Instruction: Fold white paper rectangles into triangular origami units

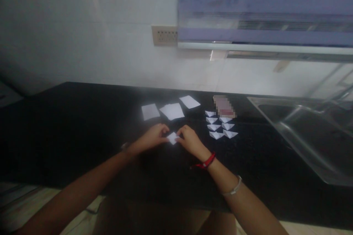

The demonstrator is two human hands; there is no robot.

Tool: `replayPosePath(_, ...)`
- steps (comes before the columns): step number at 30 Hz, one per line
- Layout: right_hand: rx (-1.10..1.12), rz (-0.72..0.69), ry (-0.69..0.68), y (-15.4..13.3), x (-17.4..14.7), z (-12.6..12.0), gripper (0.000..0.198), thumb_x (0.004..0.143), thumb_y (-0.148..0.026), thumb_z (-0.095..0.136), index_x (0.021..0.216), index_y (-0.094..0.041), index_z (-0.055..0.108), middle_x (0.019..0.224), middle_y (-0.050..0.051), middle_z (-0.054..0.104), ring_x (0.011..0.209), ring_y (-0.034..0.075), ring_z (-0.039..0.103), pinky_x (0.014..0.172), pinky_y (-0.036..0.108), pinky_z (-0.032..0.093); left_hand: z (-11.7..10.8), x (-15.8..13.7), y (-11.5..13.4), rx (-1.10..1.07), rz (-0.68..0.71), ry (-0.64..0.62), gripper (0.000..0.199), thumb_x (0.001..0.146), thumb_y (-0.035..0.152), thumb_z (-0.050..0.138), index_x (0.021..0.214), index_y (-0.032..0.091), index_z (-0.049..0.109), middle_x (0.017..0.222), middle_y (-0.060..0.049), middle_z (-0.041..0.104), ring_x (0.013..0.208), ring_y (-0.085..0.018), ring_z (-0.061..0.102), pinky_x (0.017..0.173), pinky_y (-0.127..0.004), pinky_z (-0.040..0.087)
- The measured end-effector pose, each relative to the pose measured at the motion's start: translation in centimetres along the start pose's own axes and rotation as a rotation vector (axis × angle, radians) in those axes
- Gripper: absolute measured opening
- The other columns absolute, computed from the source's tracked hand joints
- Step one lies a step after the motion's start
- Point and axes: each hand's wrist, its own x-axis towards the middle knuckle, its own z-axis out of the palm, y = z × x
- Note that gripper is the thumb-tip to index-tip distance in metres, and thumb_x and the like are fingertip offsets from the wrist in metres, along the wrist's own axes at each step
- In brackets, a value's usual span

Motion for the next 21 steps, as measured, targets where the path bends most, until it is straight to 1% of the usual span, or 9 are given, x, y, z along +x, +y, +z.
replayPosePath(2,0.037,0.025,0.006,-0.1,0.0,0.1,0.012,0.067,-0.014,0.060,0.078,-0.013,0.057,0.076,0.004,0.056,0.070,0.014,0.051,0.064,0.024,0.039,-0.1,0.0,0.1,-0.002,-0.008,-0.018,0.020,0.063,0.022,0.063,0.081,0.013,0.057,0.079,-0.003,0.055,0.072,-0.014,0.050,0.062,-0.024,0.040)
replayPosePath(4,0.052,0.050,0.011,-0.1,0.0,0.1,0.020,0.065,-0.013,0.061,0.084,-0.012,0.056,0.075,0.004,0.057,0.067,0.013,0.050,0.061,0.024,0.039,-0.2,0.1,0.2,-0.001,-0.013,-0.034,0.015,0.064,0.022,0.063,0.075,0.014,0.059,0.074,-0.002,0.055,0.070,-0.014,0.050,0.062,-0.023,0.039)
replayPosePath(8,0.038,0.077,0.009,-0.2,0.0,0.2,0.030,0.063,-0.014,0.063,0.092,-0.011,0.056,0.076,0.005,0.057,0.066,0.013,0.050,0.060,0.024,0.038,-0.1,0.1,0.4,0.005,-0.034,-0.027,0.014,0.063,0.021,0.062,0.074,0.013,0.059,0.075,-0.003,0.055,0.069,-0.013,0.050,0.061,-0.023,0.039)
replayPosePath(11,0.056,0.097,0.009,-0.2,0.0,0.3,0.030,0.063,-0.013,0.063,0.092,-0.011,0.057,0.073,0.003,0.058,0.063,0.012,0.051,0.059,0.023,0.038,0.0,0.1,0.4,-0.009,-0.046,-0.035,0.013,0.064,0.019,0.061,0.075,0.012,0.057,0.074,-0.002,0.055,0.067,-0.013,0.050,0.058,-0.022,0.039)
replayPosePath(14,0.080,0.084,0.036,-0.3,0.0,0.2,0.020,0.063,-0.013,0.062,0.082,-0.012,0.059,0.068,0.002,0.056,0.060,0.011,0.050,0.056,0.022,0.037,-0.1,0.0,0.7,-0.090,-0.048,-0.065,0.010,0.067,0.016,0.057,0.076,0.012,0.054,0.068,0.000,0.055,0.061,-0.010,0.050,0.055,-0.020,0.038)
replayPosePath(15,0.089,0.066,0.059,-0.4,0.0,0.0,0.014,0.064,-0.013,0.062,0.078,-0.013,0.060,0.066,0.001,0.055,0.059,0.011,0.049,0.055,0.021,0.037,-0.2,0.0,0.8,-0.112,-0.029,-0.061,0.010,0.068,0.015,0.055,0.077,0.013,0.053,0.067,0.001,0.054,0.060,-0.010,0.050,0.054,-0.020,0.039)
replayPosePath(17,0.092,-0.008,0.123,-0.5,-0.1,-0.3,0.004,0.068,-0.013,0.058,0.072,-0.013,0.059,0.065,0.001,0.054,0.060,0.011,0.049,0.055,0.021,0.038,-0.4,-0.1,1.0,-0.080,0.055,0.004,0.009,0.071,0.013,0.050,0.080,0.014,0.052,0.071,0.001,0.055,0.063,-0.010,0.050,0.057,-0.020,0.040)
replayPosePath(19,0.055,-0.128,0.187,-0.7,-0.3,-0.8,0.006,0.072,-0.010,0.052,0.071,-0.013,0.058,0.070,0.002,0.055,0.066,0.012,0.050,0.061,0.022,0.039,-0.6,-0.2,1.2,0.065,0.178,0.100,0.010,0.075,0.012,0.045,0.082,0.015,0.052,0.078,-0.001,0.055,0.073,-0.012,0.050,0.066,-0.023,0.040)
replayPosePath(21,-0.022,-0.246,0.193,-0.8,-0.5,-1.2,0.011,0.074,-0.008,0.048,0.074,-0.013,0.058,0.078,0.005,0.055,0.076,0.013,0.050,0.068,0.024,0.040,-0.7,-0.3,1.2,0.242,0.278,0.128,0.012,0.077,0.013,0.041,0.081,0.016,0.053,0.085,-0.003,0.054,0.083,-0.014,0.048,0.074,-0.026,0.039)
